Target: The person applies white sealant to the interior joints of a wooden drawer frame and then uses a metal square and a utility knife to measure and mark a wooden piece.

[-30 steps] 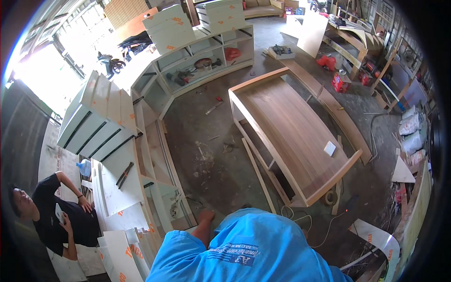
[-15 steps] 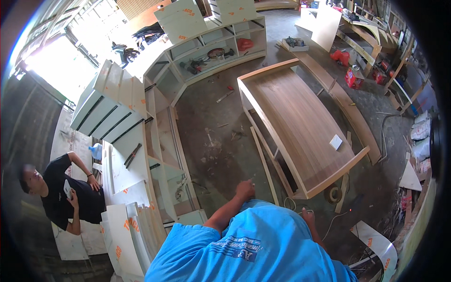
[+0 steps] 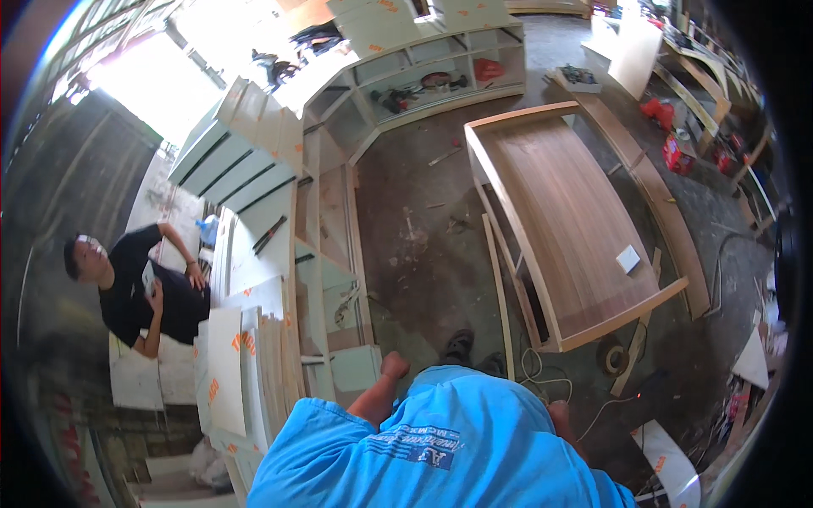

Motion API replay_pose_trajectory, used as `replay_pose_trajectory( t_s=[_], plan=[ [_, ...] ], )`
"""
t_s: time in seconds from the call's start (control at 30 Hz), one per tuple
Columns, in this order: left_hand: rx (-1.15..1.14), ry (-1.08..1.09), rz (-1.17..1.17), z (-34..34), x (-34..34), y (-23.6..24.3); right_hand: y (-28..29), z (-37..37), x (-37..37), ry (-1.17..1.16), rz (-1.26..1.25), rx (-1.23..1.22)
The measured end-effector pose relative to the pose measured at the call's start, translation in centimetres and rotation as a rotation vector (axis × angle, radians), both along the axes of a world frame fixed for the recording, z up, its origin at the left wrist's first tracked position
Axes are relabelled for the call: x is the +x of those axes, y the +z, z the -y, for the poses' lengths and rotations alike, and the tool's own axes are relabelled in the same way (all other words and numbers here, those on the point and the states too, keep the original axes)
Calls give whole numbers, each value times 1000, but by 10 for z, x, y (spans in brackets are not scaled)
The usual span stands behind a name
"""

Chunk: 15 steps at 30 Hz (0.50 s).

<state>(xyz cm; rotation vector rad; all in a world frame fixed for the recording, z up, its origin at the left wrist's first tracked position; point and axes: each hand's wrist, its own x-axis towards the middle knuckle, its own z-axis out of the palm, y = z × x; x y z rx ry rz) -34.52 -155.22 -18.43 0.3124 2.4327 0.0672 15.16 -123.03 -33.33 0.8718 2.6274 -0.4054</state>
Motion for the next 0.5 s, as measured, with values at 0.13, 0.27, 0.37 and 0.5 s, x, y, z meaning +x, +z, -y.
replay_pose_trajectory(
  t_s=[0.13,0.27,0.37,0.5],
  plan=[
    [113,322,-30,2,31,17,8,-19,-19,-161,-285,-254],
    [197,488,-134,8,51,43,34,-31,-53,-532,-266,-667],
    [258,709,-153,43,69,49,36,-59,-75,-525,-307,-840],
    [288,1004,-226,128,124,31,21,-80,-120,499,-109,-149]
  ],
)
